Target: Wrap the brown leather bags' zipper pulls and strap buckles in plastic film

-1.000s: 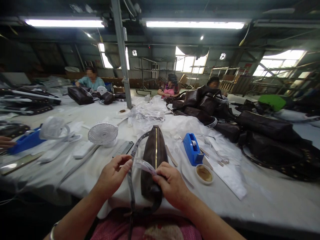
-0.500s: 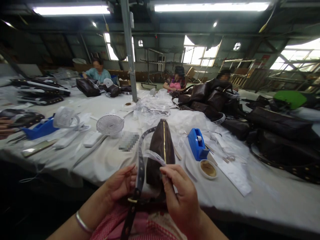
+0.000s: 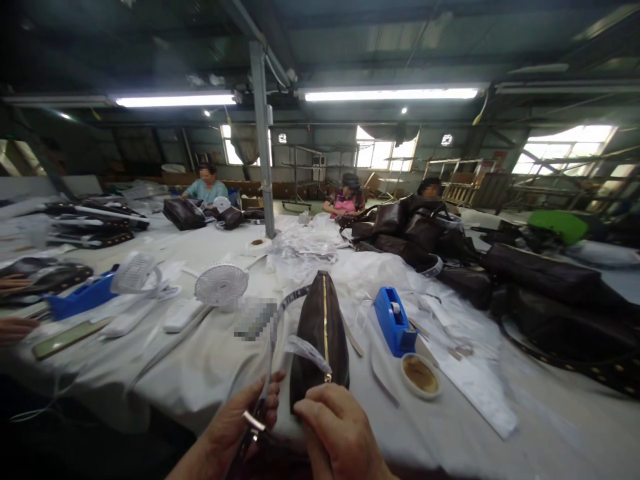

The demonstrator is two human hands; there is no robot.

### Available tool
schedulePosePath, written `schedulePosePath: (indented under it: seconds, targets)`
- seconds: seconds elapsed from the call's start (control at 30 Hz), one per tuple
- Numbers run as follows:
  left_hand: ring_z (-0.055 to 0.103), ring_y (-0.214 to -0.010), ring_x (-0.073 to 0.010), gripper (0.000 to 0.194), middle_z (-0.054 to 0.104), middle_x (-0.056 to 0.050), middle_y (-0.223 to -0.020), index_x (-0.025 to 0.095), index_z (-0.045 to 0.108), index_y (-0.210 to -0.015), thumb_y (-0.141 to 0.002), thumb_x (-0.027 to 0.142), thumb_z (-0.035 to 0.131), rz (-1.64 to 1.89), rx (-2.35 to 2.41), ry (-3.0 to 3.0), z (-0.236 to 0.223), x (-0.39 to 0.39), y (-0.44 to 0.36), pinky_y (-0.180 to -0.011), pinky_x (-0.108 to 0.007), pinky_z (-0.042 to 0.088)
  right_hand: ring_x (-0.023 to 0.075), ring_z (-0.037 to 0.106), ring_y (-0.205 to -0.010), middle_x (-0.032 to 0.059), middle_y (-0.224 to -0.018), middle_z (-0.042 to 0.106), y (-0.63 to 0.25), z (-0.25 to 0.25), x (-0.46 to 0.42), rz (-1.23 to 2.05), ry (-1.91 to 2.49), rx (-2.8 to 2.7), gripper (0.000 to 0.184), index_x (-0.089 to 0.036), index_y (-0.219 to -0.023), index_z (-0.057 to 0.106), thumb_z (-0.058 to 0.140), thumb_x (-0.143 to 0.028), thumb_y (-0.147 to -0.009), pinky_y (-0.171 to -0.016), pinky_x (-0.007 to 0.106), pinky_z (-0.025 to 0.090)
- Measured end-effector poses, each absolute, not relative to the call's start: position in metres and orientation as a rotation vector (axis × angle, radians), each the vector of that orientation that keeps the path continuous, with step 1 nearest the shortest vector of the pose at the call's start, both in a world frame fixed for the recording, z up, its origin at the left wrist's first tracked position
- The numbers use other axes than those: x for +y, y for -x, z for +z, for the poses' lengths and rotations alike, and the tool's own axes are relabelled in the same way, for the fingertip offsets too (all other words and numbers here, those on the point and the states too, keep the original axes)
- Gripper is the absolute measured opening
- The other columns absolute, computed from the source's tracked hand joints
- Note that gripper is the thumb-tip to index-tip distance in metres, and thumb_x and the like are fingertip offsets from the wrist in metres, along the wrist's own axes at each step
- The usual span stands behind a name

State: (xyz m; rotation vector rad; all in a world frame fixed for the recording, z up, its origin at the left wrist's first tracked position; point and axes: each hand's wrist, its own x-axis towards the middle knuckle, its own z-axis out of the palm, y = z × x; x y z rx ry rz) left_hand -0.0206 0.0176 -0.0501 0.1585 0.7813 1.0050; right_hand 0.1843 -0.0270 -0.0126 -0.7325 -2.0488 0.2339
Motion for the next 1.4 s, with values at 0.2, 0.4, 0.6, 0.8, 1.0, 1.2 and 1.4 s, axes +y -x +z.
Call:
schedulePosePath:
  seconds: [0.2, 0.4, 0.6, 0.8, 1.0, 1.2, 1.4]
  targets:
    - [0.051, -0.045, -0.0054, 0.031, 0.059, 0.009, -0.056, 0.017, 0.061, -0.078, -0.062, 0.02, 0.087, 1.392, 0.911, -0.502, 0.022, 0.03, 0.022, -0.047, -0.015, 0.043, 0.0192, 0.066, -0.088, 0.0095, -0.097, 0.067, -0.185, -0.003, -0.035, 0.423, 0.822, -1.946, 0.028, -0.019, -0.113, 0.066, 0.048, -0.007, -0.094, -0.074, 0.03, 0.057]
    - [0.049, -0.045, -0.0061, 0.027, 0.059, 0.008, -0.056, 0.016, 0.063, -0.078, -0.063, 0.028, 0.082, 1.468, 1.023, -0.764, 0.055, 0.036, 0.003, -0.046, -0.017, 0.041, 0.0221, 0.067, -0.098, 0.0096, -0.107, 0.068, -0.191, 0.006, -0.043, 0.342, 0.876, -1.839, 0.036, -0.023, -0.128, 0.059, 0.05, -0.011, -0.095, -0.083, 0.033, 0.058]
    - [0.055, -0.049, -0.0112, 0.021, 0.064, 0.002, -0.062, 0.015, 0.065, -0.082, -0.069, 0.029, 0.074, 1.376, 1.004, -0.937, 0.07, 0.044, -0.021, -0.048, -0.022, 0.044, 0.0314, 0.051, -0.128, 0.0167, -0.14, 0.049, -0.198, 0.03, -0.036, -0.009, 0.759, -2.073, 0.06, -0.021, -0.145, 0.046, 0.059, -0.013, -0.087, -0.103, 0.047, 0.048]
    - [0.06, -0.061, -0.0139, 0.03, 0.063, -0.001, -0.069, 0.015, 0.067, -0.086, -0.075, 0.04, 0.078, 1.207, 0.765, -1.1, 0.096, 0.041, -0.047, -0.054, -0.022, 0.045, 0.0275, 0.062, -0.105, 0.0113, -0.115, 0.066, -0.207, 0.075, -0.025, -0.197, 0.653, -2.039, 0.052, -0.025, -0.135, 0.058, 0.064, -0.012, -0.086, -0.087, 0.043, 0.053]
    - [0.059, -0.057, -0.0127, 0.057, 0.065, -0.006, -0.074, 0.013, 0.065, -0.087, -0.08, 0.069, 0.063, 0.79, 0.409, -1.127, 0.065, 0.008, -0.077, -0.055, -0.023, 0.047, 0.0194, 0.067, -0.072, 0.0046, -0.084, 0.07, -0.224, 0.077, -0.016, 0.1, 0.948, -1.595, 0.013, -0.024, -0.097, 0.073, 0.061, -0.021, -0.093, -0.064, 0.031, 0.055]
    - [0.053, -0.043, -0.0105, 0.052, 0.062, -0.003, -0.062, 0.015, 0.059, -0.085, -0.091, 0.065, 0.049, 0.75, 0.659, -1.277, 0.044, -0.006, -0.09, -0.042, -0.02, 0.041, 0.0142, 0.053, -0.056, -0.0004, -0.062, 0.057, -0.232, 0.061, -0.002, 0.355, 1.115, -1.325, 0.032, -0.02, -0.068, 0.063, 0.064, -0.041, -0.092, -0.051, 0.026, 0.045]
    - [0.05, -0.04, -0.009, 0.064, 0.062, -0.005, -0.055, 0.011, 0.065, -0.08, -0.083, 0.074, 0.052, 0.708, 0.667, -1.14, 0.044, -0.006, -0.079, -0.041, -0.018, 0.036, 0.0121, 0.047, -0.054, -0.0012, -0.058, 0.055, -0.238, 0.068, -0.001, 0.663, 1.049, -1.214, 0.042, -0.017, -0.065, 0.061, 0.068, -0.052, -0.086, -0.05, 0.025, 0.04]
